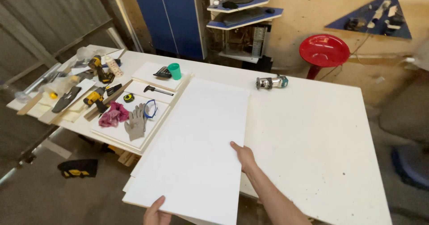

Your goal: Routing the edges of white wooden boards and marking them with a pencil in a woodworking shop.

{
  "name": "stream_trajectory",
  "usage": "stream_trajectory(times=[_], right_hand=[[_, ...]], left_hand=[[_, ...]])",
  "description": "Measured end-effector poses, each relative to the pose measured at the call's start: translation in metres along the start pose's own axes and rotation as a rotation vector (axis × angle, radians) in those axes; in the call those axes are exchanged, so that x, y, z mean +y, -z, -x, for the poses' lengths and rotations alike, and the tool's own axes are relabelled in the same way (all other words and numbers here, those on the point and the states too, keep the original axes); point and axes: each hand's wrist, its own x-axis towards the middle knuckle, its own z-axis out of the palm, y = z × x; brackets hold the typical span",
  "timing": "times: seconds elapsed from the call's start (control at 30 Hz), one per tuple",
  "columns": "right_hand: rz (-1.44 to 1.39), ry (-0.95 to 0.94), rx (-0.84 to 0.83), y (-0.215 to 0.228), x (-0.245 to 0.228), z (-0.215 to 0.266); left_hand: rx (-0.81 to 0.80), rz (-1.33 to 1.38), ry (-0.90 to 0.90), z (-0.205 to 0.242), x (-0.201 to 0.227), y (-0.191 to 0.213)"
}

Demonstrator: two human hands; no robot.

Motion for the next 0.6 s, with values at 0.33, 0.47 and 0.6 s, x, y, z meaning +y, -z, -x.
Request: stream_trajectory(times=[0.33,0.47,0.6], right_hand=[[0.537,0.109,0.122,-0.026,0.009,-0.057],[0.453,0.155,0.288,0.019,0.058,-0.004],[0.441,0.052,0.312,0.12,0.209,0.019]], left_hand=[[-0.168,-0.479,0.287,-0.15,0.05,0.002],[-0.051,-0.455,0.273,-0.201,0.036,0.016],[-0.073,-0.533,0.323,-0.213,0.04,0.016]])
